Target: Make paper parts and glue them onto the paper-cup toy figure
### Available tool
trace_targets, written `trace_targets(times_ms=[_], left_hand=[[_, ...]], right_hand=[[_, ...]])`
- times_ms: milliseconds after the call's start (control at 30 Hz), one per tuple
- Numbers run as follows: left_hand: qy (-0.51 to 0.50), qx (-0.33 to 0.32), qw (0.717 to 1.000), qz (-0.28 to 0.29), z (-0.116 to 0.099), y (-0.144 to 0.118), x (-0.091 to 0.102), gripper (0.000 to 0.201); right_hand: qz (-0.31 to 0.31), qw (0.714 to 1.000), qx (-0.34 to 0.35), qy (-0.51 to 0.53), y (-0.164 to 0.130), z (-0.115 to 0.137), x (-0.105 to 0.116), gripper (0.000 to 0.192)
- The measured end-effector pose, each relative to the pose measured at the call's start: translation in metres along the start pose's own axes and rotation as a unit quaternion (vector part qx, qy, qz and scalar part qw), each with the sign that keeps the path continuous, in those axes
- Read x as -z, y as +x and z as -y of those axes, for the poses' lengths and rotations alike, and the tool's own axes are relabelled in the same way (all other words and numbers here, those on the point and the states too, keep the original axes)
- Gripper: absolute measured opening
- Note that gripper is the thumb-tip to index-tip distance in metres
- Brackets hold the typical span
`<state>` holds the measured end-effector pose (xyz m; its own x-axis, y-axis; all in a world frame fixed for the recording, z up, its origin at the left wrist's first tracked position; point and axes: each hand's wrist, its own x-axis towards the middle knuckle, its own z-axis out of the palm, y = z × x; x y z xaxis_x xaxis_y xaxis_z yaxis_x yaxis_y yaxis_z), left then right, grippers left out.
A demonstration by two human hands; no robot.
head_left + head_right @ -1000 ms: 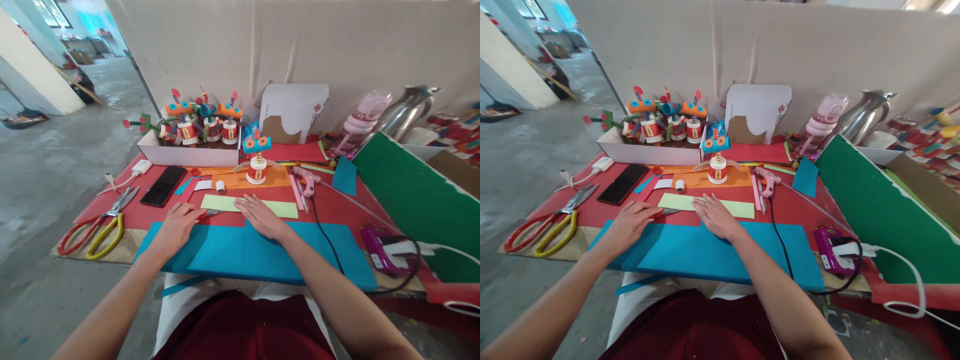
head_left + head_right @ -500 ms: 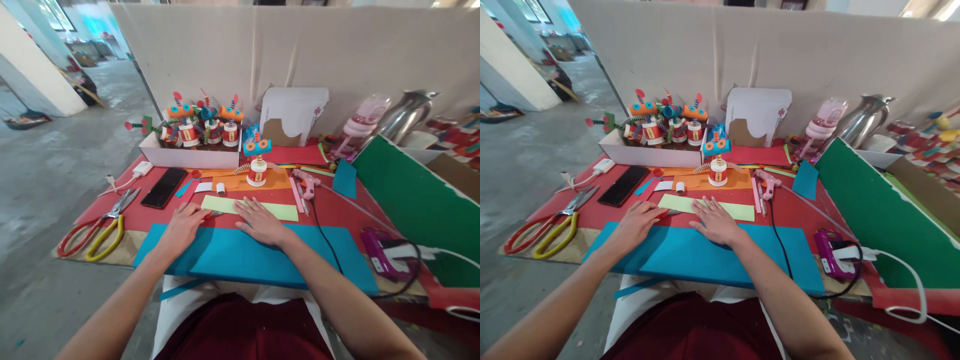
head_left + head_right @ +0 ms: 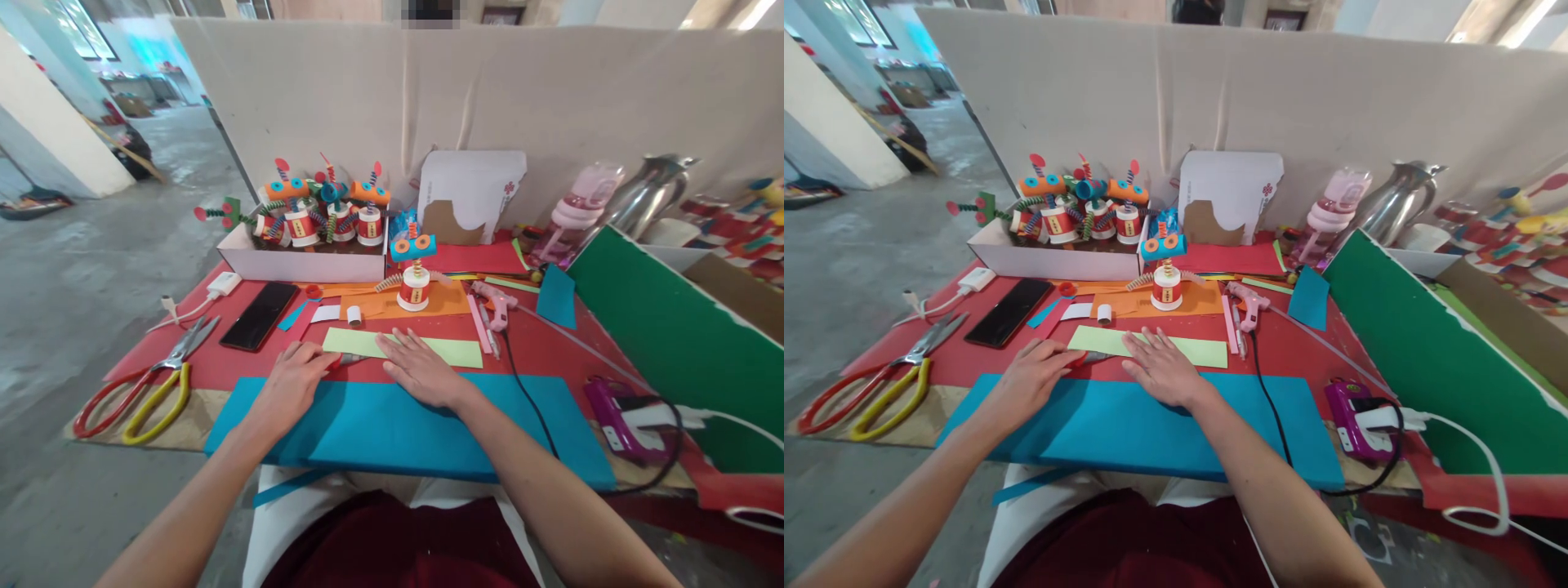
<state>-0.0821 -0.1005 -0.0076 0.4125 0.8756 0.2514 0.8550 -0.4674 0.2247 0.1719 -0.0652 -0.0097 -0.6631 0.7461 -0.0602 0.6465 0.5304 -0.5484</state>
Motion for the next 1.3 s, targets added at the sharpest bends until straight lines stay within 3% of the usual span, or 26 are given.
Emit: trace_targets(times_ms=[333, 700, 900, 1033, 1100, 1300], left_hand=[[-0.013, 0.005, 1.000, 0.010, -0.006, 0.001, -0.001, 0.037], [-0.012, -0.011, 1.000, -0.002, -0.014, 0.003, -0.003, 0.038], [0.013, 0.007, 1.000, -0.003, 0.001, -0.010, 0.003, 0.036], [0.020, 0.013, 1.000, -0.014, 0.011, -0.016, 0.006, 0.037], [0.023, 0.014, 0.999, -0.018, 0.013, -0.017, 0.006, 0.037], [0.037, 0.007, 0.999, -0.026, 0.013, -0.016, 0.002, 0.036]], right_hand=[[-0.002, 0.995, -0.024, 0.101, -0.002, 0.001, 0.008, 0.067], [-0.009, 0.997, -0.028, 0.070, -0.001, 0.001, 0.003, 0.072], [0.007, 0.995, -0.004, 0.098, 0.019, 0.023, -0.008, 0.076], [-0.011, 0.990, 0.000, 0.141, 0.027, 0.030, 0.000, 0.073], [-0.020, 0.991, 0.005, 0.130, 0.020, 0.024, 0.008, 0.071], [0.029, 0.999, 0.009, 0.019, -0.022, -0.005, 0.020, 0.065]])
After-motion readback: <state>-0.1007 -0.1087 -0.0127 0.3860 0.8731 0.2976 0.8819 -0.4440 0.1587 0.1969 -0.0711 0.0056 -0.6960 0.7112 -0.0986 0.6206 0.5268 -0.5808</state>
